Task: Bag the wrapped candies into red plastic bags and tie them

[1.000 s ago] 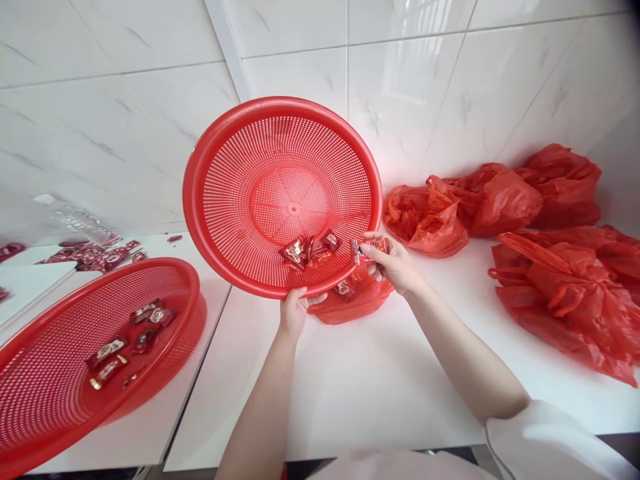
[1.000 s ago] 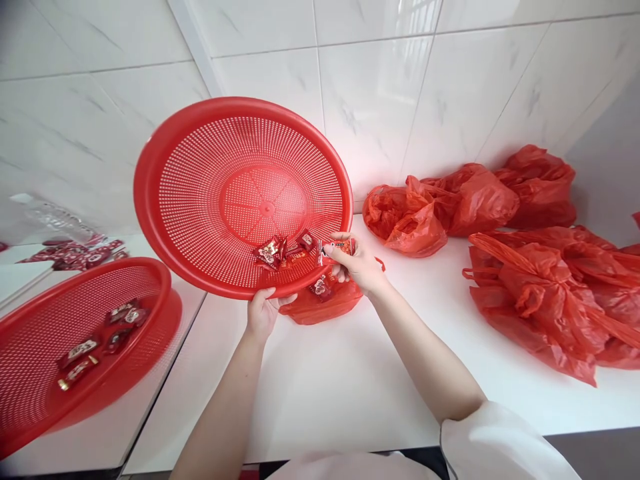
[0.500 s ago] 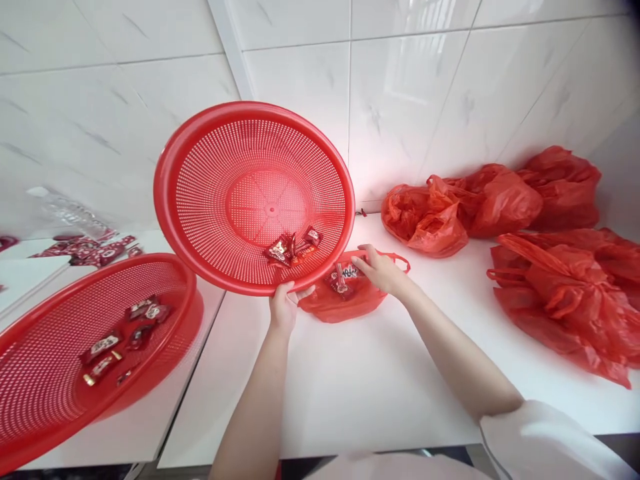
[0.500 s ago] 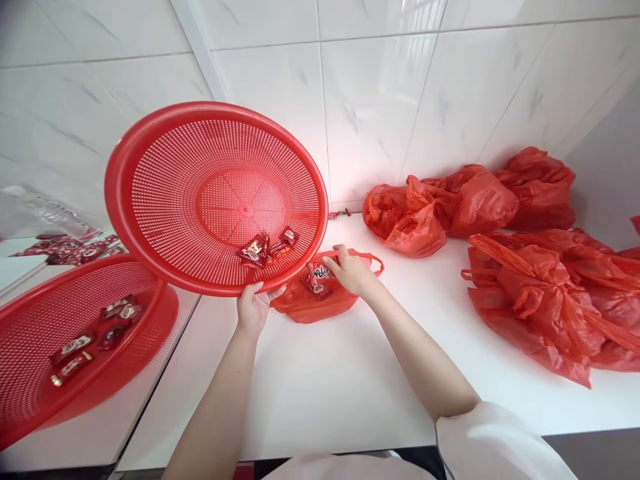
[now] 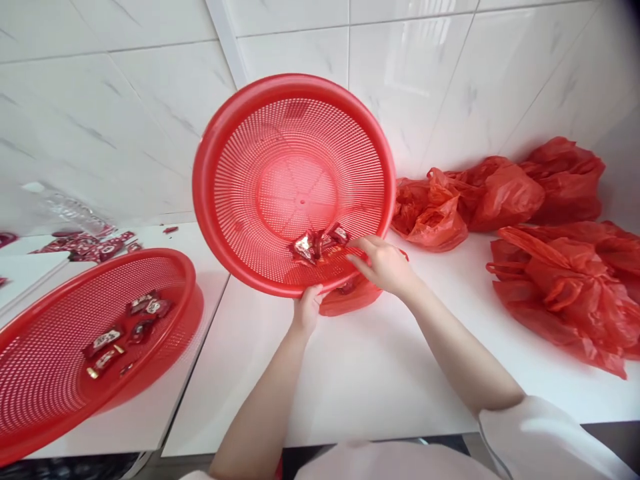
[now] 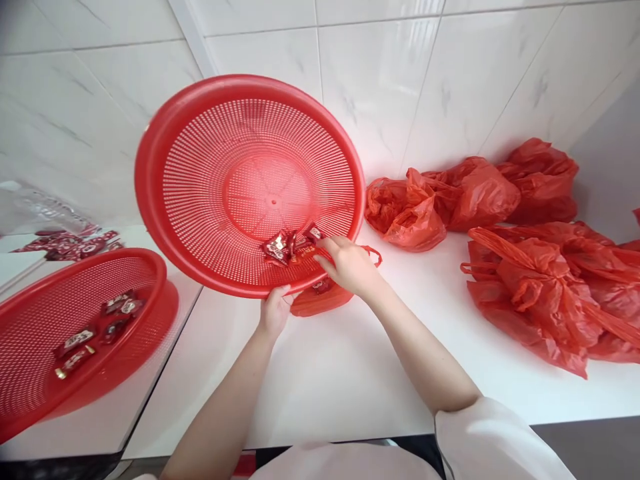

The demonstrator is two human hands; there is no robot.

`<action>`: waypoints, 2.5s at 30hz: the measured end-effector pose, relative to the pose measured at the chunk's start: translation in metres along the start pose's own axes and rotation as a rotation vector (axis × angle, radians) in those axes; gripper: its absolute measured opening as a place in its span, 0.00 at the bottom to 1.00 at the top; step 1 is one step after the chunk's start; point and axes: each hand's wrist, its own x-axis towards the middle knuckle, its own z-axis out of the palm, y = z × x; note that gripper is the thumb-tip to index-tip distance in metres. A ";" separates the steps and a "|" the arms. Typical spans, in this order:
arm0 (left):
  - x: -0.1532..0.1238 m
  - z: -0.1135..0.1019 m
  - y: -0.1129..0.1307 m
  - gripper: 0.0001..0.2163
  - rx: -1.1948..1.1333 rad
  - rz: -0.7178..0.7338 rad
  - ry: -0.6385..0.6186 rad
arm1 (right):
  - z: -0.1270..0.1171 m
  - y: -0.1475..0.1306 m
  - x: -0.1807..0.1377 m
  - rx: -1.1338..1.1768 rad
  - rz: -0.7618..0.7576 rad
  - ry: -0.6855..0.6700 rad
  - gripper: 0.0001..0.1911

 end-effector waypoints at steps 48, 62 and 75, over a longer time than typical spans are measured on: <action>0.019 -0.021 0.025 0.14 0.041 0.221 0.176 | -0.026 0.009 -0.003 0.567 0.091 -0.022 0.17; 0.017 -0.021 0.023 0.13 0.078 0.201 0.195 | -0.011 0.010 0.003 0.107 0.072 -0.215 0.25; 0.009 -0.016 0.018 0.14 0.071 0.078 0.079 | -0.005 0.004 0.002 -0.075 0.025 0.019 0.15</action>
